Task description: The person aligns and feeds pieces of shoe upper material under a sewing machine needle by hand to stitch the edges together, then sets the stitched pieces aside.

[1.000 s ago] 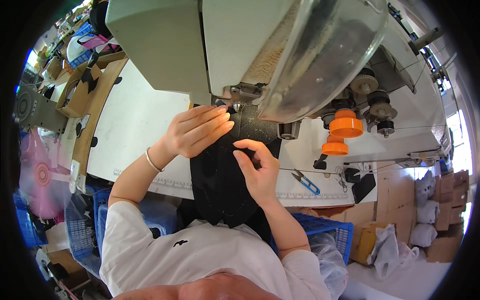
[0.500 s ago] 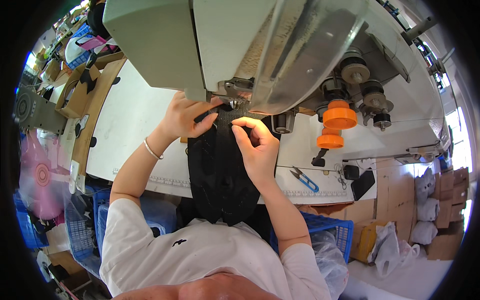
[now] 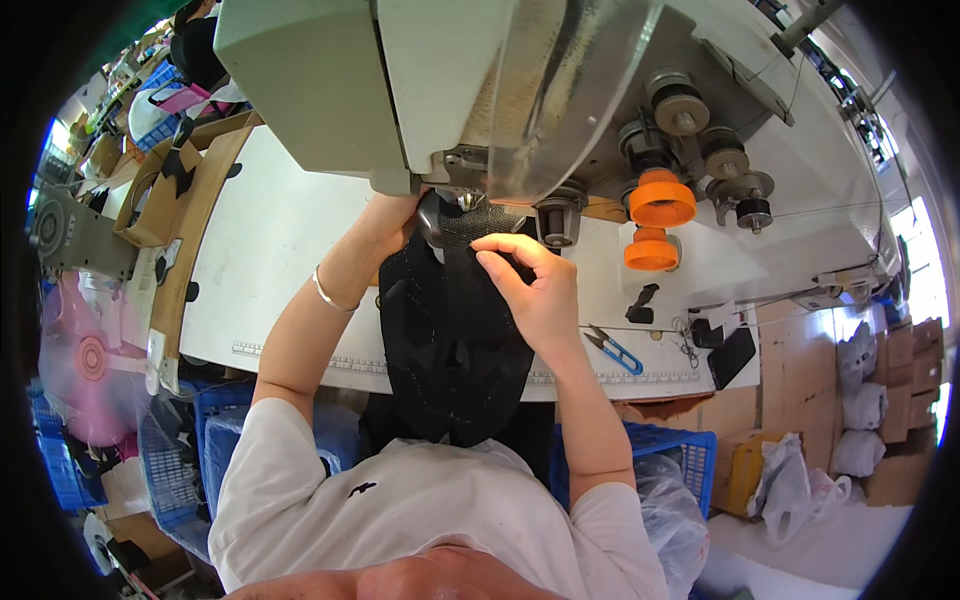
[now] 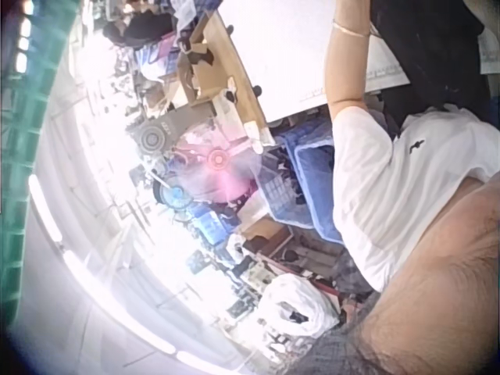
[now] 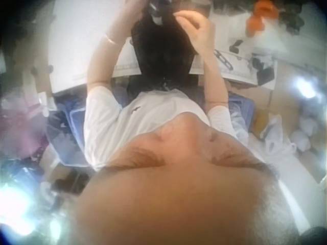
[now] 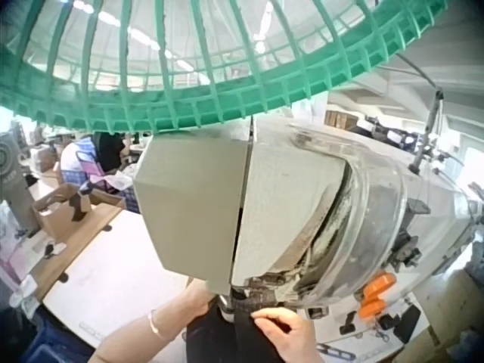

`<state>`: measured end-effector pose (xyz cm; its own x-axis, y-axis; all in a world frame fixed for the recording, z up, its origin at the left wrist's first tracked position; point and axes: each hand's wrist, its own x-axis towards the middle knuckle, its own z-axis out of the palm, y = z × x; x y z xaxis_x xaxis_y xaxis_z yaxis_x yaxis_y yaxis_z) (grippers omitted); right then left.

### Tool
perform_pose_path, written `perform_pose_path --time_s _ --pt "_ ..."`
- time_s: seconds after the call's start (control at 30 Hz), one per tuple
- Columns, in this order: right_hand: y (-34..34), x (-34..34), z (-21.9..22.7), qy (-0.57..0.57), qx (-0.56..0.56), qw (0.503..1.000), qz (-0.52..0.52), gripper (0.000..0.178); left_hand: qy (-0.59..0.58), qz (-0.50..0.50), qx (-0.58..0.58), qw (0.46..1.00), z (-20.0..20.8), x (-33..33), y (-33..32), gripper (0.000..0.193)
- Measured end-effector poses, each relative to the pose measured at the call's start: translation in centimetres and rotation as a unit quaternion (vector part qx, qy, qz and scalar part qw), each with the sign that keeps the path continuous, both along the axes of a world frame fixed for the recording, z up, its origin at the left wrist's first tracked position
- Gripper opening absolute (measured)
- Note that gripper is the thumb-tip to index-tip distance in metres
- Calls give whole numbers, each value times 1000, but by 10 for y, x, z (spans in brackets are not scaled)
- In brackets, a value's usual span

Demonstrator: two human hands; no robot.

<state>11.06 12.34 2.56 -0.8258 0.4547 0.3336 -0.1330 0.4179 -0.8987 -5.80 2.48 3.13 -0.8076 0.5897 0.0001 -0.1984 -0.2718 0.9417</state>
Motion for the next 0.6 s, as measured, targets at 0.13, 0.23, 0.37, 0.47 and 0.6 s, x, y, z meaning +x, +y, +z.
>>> perform_pose_path --time_s 0.13,0.23,0.37,0.47,0.6 --pt "15 6 2 49 78 995 -29 12 145 99 47 983 -12 11 -17 16" --pt "31 24 -19 61 36 995 -65 9 92 178 62 978 -13 17 -81 18" --pt "16 52 -47 26 18 998 -48 7 88 142 180 969 1 -3 -198 36" --pt "-3 61 -63 -4 35 999 -29 7 80 273 26 958 11 -37 -248 43" --pt "-16 61 -79 -6 104 993 -50 8 85 226 -181 953 -55 -115 -265 43"
